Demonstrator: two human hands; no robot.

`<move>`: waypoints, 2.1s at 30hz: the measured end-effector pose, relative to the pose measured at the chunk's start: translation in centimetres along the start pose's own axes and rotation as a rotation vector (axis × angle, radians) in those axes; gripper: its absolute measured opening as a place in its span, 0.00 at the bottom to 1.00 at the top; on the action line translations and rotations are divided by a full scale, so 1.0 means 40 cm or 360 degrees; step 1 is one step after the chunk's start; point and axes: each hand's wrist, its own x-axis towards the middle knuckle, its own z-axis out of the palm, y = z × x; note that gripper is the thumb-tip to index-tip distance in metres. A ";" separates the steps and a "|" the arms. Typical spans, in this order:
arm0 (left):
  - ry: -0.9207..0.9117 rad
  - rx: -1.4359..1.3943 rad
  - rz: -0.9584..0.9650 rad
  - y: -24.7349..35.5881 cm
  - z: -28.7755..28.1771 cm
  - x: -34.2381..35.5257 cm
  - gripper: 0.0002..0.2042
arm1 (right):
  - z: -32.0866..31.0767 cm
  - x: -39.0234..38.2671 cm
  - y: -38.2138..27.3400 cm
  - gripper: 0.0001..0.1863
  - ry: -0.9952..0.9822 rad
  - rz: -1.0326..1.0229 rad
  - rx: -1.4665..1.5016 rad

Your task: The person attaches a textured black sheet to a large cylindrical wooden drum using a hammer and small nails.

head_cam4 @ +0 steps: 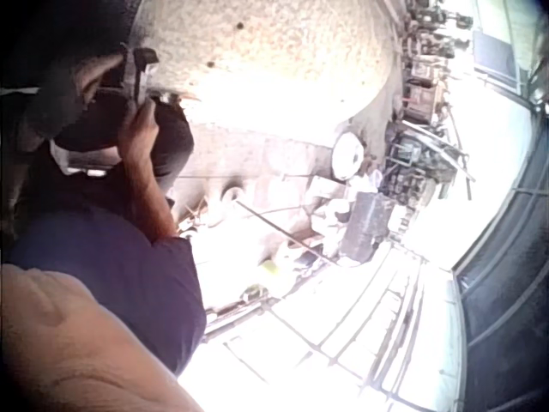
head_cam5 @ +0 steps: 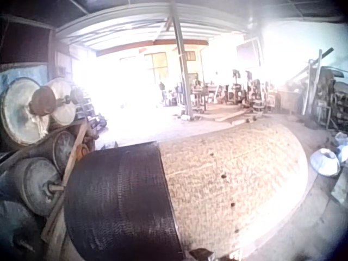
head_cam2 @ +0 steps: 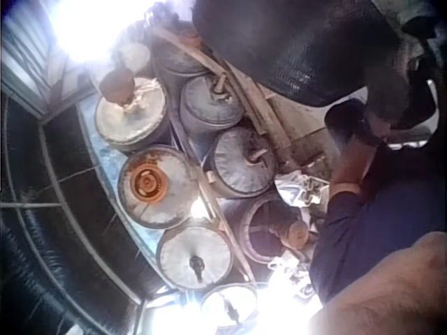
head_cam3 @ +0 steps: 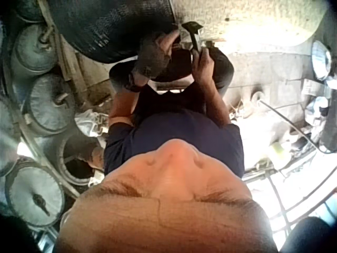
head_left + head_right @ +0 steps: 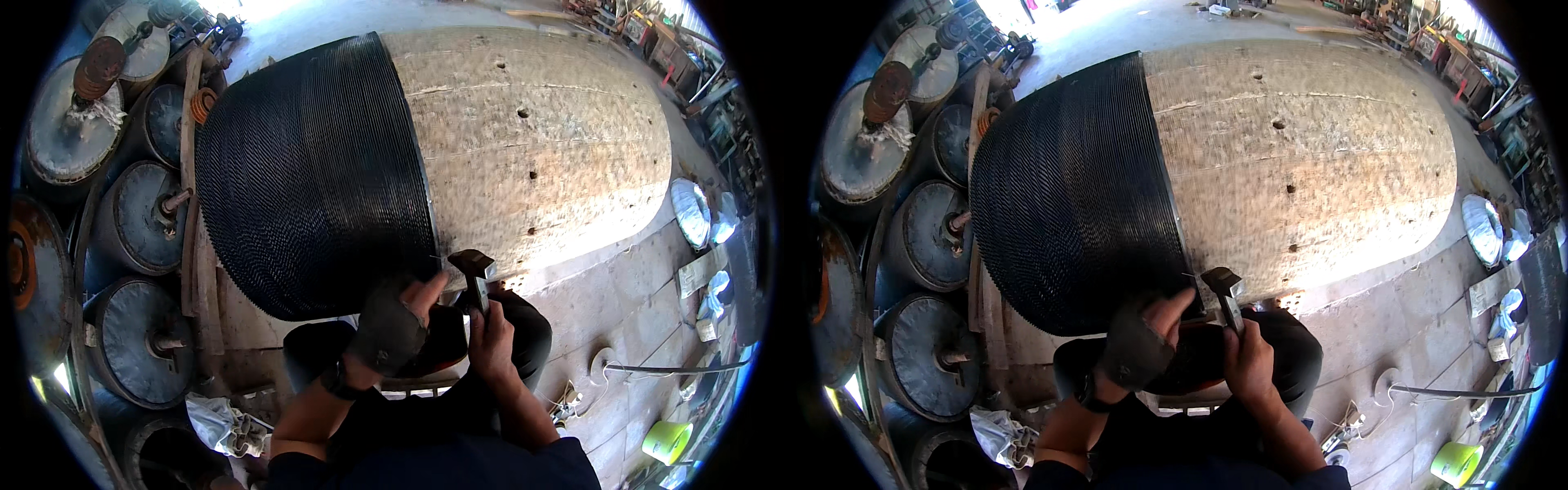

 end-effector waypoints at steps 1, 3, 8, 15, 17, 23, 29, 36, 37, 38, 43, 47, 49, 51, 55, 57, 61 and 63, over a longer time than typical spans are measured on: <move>-0.0195 0.0092 0.0051 -0.001 -0.005 -0.027 0.26 | 0.003 -0.001 -0.003 0.07 -0.0032 0.0033 0.0017; -0.0126 0.0124 0.0067 -0.004 0.020 -0.051 0.25 | 0.002 0.005 -0.007 0.09 -0.0088 0.0093 0.0046; 0.0248 -0.0208 -0.0195 0.011 0.012 0.028 0.25 | 0.009 -0.006 -0.018 0.08 -0.0094 0.0167 0.0127; 0.0585 0.0015 0.0044 -0.030 0.060 0.101 0.29 | -0.011 0.006 -0.038 0.09 -0.0063 0.0190 0.0097; 0.0650 0.0070 0.0073 -0.034 0.065 0.102 0.30 | -0.012 0.009 -0.047 0.09 -0.0082 0.0204 0.0097; 0.0486 0.0147 0.0023 -0.010 0.048 0.121 0.31 | -0.017 0.012 -0.052 0.09 -0.0095 0.0155 0.0076; 0.0519 0.0307 -0.0031 -0.006 0.072 0.128 0.33 | -0.032 0.014 -0.069 0.11 -0.0102 0.0057 0.0073; 0.0569 0.0394 -0.0018 -0.001 0.076 0.136 0.35 | -0.041 0.023 -0.063 0.13 -0.0132 -0.0002 -0.0054; 0.0558 0.0397 -0.0039 -0.003 0.081 0.132 0.35 | -0.042 0.019 -0.063 0.12 -0.0097 -0.0020 -0.0014; 0.0547 0.0400 -0.0061 -0.003 0.082 0.129 0.35 | -0.043 0.014 -0.063 0.12 -0.0063 -0.0038 0.0028; 0.0515 0.0203 -0.0170 0.017 0.057 0.111 0.35 | -0.038 0.028 -0.055 0.13 -0.0215 0.0048 -0.0181; 0.0477 0.0155 -0.0016 0.030 0.021 0.005 0.30 | -0.045 -0.009 -0.052 0.11 0.0192 -0.0370 0.0038; 0.0131 0.0164 -0.0085 0.036 0.039 -0.057 0.25 | -0.030 0.012 -0.053 0.11 0.0005 -0.0224 -0.0173; -0.0182 0.0258 -0.0089 0.039 0.068 -0.146 0.20 | -0.013 0.015 -0.040 0.11 -0.0195 -0.0097 -0.0234; -0.0522 0.0423 -0.0021 0.017 0.160 -0.241 0.12 | -0.013 -0.023 -0.023 0.12 0.0084 -0.0374 -0.0003; -0.0664 0.0381 -0.0064 0.015 0.184 -0.253 0.11 | -0.008 -0.009 -0.021 0.12 0.0132 -0.0348 -0.0075; -0.0560 0.0367 -0.0026 0.017 0.198 -0.261 0.07 | 0.001 0.016 -0.030 0.09 -0.0097 -0.0004 -0.0229; -0.0530 0.0396 0.0034 0.020 0.197 -0.262 0.06 | -0.014 -0.010 -0.039 0.07 0.0033 -0.0144 -0.0061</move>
